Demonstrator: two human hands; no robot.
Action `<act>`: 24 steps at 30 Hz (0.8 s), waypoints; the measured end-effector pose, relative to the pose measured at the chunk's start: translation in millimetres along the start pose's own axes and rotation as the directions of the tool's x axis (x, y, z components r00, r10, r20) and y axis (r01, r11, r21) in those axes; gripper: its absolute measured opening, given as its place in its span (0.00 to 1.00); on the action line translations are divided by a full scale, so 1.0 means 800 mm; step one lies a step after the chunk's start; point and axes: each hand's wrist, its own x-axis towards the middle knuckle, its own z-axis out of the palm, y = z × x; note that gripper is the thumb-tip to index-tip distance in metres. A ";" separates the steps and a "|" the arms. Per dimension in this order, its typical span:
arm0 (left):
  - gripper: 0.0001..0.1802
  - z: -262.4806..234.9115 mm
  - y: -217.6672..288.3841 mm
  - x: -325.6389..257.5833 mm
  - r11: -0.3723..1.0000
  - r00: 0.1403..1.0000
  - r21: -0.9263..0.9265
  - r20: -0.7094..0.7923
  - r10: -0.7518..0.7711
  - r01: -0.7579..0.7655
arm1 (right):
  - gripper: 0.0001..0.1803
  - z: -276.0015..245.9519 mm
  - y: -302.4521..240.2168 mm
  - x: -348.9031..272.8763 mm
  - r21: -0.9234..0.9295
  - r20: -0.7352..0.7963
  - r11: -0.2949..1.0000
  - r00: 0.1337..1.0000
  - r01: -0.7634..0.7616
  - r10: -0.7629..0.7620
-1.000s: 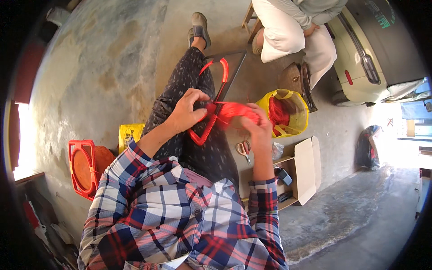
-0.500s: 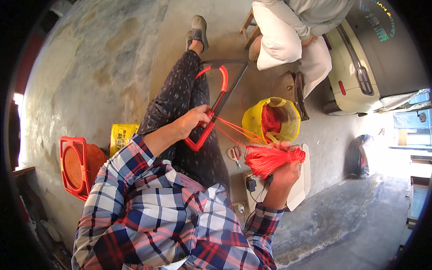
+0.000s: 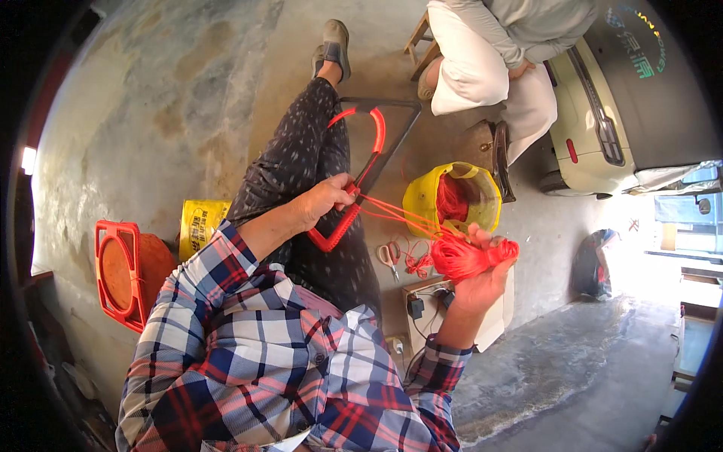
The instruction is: Winding red wire onto a circular black plastic frame.
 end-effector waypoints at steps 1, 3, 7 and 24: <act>0.16 -0.001 -0.001 0.000 1.000 1.000 -0.002 0.003 -0.003 0.003 | 0.23 0.000 0.006 -0.001 0.061 -0.097 0.998 0.995 0.034 -0.028; 0.16 -0.002 -0.001 0.002 1.000 1.000 0.011 0.011 0.000 -0.001 | 0.21 -0.001 0.005 0.003 0.120 -0.051 0.993 0.999 -0.010 0.016; 0.15 -0.006 0.000 0.000 1.000 0.999 -0.006 0.036 0.020 -0.020 | 0.16 0.009 -0.037 0.013 0.055 -0.119 0.965 0.961 0.256 -0.248; 0.15 -0.003 0.001 -0.001 1.000 1.000 -0.004 0.027 0.016 -0.016 | 0.13 0.016 0.125 -0.011 -0.308 -0.395 0.850 0.871 -0.427 0.294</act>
